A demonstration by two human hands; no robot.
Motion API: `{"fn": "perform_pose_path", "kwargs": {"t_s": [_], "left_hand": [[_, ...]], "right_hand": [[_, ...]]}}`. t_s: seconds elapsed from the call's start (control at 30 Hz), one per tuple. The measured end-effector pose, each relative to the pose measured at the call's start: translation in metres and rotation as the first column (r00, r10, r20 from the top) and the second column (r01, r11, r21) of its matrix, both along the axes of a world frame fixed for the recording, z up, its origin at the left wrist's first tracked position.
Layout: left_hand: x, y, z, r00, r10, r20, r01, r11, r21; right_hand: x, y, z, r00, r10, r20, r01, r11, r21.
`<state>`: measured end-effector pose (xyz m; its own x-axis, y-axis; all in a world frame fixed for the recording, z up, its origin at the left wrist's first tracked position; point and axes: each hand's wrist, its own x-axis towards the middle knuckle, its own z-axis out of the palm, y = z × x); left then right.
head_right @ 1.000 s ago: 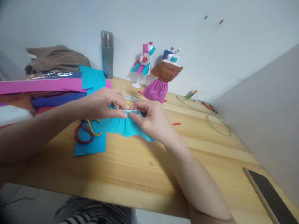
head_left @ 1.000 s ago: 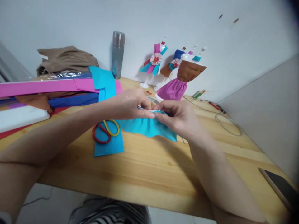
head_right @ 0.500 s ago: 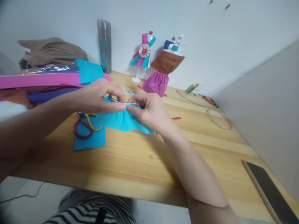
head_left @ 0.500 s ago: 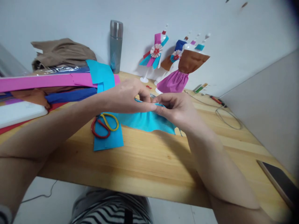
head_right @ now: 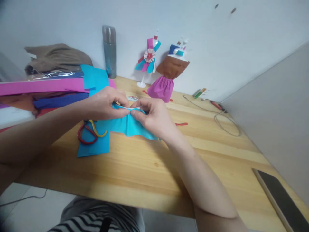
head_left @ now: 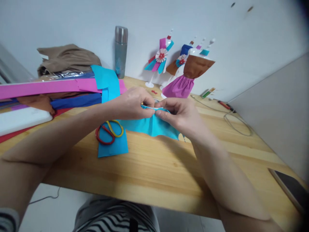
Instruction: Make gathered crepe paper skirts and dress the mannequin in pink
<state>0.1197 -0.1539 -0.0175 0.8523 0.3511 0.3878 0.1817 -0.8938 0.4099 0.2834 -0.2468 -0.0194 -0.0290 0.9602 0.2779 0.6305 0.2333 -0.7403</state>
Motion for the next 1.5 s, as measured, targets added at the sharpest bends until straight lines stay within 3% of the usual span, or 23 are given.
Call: {"fn": "perform_pose_path", "kwargs": {"t_s": [0.23, 0.43, 0.77, 1.03, 1.13, 1.33, 1.5], "left_hand": [[-0.001, -0.001, -0.001, 0.998, 0.038, 0.041, -0.044, 0.989, 0.142], [-0.002, -0.002, 0.002, 0.997, 0.073, -0.007, -0.071, 0.988, 0.136], [-0.003, 0.001, -0.001, 0.992, 0.082, 0.098, -0.094, 0.987, 0.127], [-0.004, 0.001, 0.003, 0.994, 0.078, 0.077, -0.079, 0.997, 0.013], [-0.003, 0.000, 0.003, 0.994, 0.078, 0.082, -0.079, 0.997, 0.014], [-0.003, 0.001, 0.004, 0.994, 0.083, 0.068, -0.086, 0.996, 0.032], [-0.002, 0.001, 0.002, 0.993, 0.068, 0.097, -0.072, 0.997, 0.038]], "right_hand": [[-0.005, -0.003, -0.003, 0.985, -0.130, 0.113, 0.117, 0.986, 0.115], [-0.008, -0.005, -0.007, 0.951, -0.214, 0.223, 0.162, 0.959, 0.232], [-0.007, -0.001, -0.012, 0.854, -0.387, 0.348, 0.261, 0.897, 0.358], [-0.001, -0.004, -0.003, 0.930, -0.244, 0.275, 0.129, 0.917, 0.377], [0.001, -0.005, 0.000, 0.931, -0.245, 0.269, 0.135, 0.919, 0.370], [0.002, -0.004, 0.002, 0.975, -0.128, 0.183, 0.083, 0.968, 0.236], [0.002, -0.003, 0.001, 0.973, -0.140, 0.181, 0.102, 0.973, 0.207]]}}
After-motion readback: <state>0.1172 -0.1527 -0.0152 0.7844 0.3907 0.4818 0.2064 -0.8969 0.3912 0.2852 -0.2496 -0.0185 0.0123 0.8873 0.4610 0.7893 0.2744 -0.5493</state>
